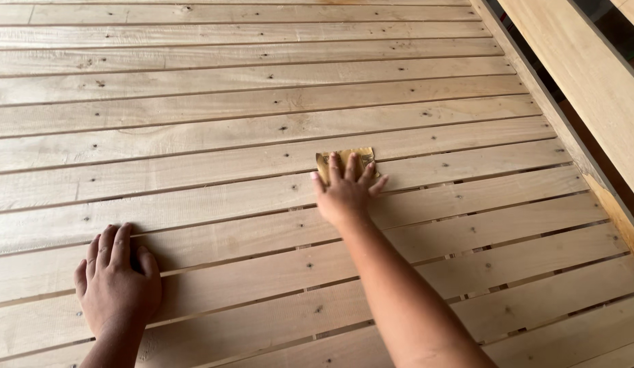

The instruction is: The person sands the slatted wooden surface of a large furniture frame by hand, rubbing a piece of sandpaper back and forth across the boards. They work over different sections of the panel, steadying the frame with the other hand, and briefly lift and reposition the sandpaper as they cover new areas.

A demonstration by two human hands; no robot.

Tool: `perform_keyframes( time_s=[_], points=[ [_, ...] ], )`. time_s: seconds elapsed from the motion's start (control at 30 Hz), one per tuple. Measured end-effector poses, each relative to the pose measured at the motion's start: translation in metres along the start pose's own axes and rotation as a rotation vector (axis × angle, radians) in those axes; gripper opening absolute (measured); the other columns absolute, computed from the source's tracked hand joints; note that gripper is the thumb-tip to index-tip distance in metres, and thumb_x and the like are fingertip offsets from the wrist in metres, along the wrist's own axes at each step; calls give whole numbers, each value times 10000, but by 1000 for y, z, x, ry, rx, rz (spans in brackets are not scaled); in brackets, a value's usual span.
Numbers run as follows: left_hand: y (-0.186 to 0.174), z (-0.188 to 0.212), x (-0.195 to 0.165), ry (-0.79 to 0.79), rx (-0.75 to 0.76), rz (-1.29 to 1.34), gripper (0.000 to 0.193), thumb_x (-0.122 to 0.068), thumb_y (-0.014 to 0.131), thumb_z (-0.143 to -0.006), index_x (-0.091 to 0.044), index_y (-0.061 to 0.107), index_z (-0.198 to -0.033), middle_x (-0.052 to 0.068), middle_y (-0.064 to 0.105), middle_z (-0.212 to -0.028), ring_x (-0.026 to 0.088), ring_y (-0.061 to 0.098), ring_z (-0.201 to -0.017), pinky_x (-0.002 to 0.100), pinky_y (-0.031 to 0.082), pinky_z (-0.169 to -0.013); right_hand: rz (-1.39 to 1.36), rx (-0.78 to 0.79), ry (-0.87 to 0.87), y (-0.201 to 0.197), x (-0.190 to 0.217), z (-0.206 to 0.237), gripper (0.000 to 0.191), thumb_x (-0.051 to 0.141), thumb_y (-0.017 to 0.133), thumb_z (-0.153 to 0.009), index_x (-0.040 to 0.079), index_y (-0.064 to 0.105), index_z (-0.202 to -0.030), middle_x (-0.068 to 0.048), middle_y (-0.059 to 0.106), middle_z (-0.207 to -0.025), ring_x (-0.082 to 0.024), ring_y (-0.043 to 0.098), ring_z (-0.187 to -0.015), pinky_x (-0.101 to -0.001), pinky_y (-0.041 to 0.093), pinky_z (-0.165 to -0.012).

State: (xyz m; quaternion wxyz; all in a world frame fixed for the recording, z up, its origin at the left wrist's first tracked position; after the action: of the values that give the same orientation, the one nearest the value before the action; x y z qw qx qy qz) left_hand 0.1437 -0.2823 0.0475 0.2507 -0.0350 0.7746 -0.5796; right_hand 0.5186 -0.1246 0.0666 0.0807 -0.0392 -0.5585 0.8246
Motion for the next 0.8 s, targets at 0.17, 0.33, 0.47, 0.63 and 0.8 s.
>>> perform_keyframes(
  time_s=[0.17,0.33,0.47,0.63,0.8],
  points=[
    [-3,0,-2,13,-17,-7,544,-359,389,-1027,-174,486,-1529,54,424,-1621,213,293,-1537,458,170,-1247,-31,-70,-446,53,87,91,820,692,343,-1002,300,43,-1656,-134,-73,-1702,-505,-75,-1538,-665,-134,-1188],
    [-4,1,-3,11,1,22,536,-350,390,-1034,-177,486,-1532,52,425,-1619,212,288,-1542,465,161,-1251,21,-560,-396,25,44,68,832,685,355,-985,262,60,-1637,-89,-24,-1704,-386,-17,-1543,-711,-154,-1151],
    [-3,1,-2,-6,17,14,538,-348,395,-1031,-177,481,-1534,56,420,-1621,216,283,-1544,472,156,-1249,-42,-142,25,7,-47,-4,633,612,245,-1032,375,91,-1598,15,-15,-1698,-314,-33,-1557,-722,-153,-1153],
    [-3,0,-2,8,4,5,547,-351,403,-1027,-173,473,-1540,63,415,-1622,221,278,-1537,475,152,-1240,-357,-425,-337,17,50,60,398,360,648,-897,275,597,-1283,-49,407,-1541,-426,170,-1489,-772,-160,-1105],
    [-5,0,-1,8,15,67,536,-347,410,-1032,-174,488,-1532,59,421,-1623,217,280,-1547,476,157,-1248,-118,-402,-629,80,108,97,585,595,305,-994,358,430,-1513,-30,329,-1663,-362,168,-1539,-786,-92,-1162]
  ],
)
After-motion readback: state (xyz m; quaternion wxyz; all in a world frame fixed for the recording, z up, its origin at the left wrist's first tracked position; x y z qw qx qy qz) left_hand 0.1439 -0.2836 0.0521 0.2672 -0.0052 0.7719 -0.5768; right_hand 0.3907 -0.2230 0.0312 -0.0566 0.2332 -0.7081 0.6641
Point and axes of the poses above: each hand's wrist, its own z-axis away from the middle knuckle, its own y-axis out of the palm, x = y × z, the point moved 8 cm from there along -z, towards the middle knuckle
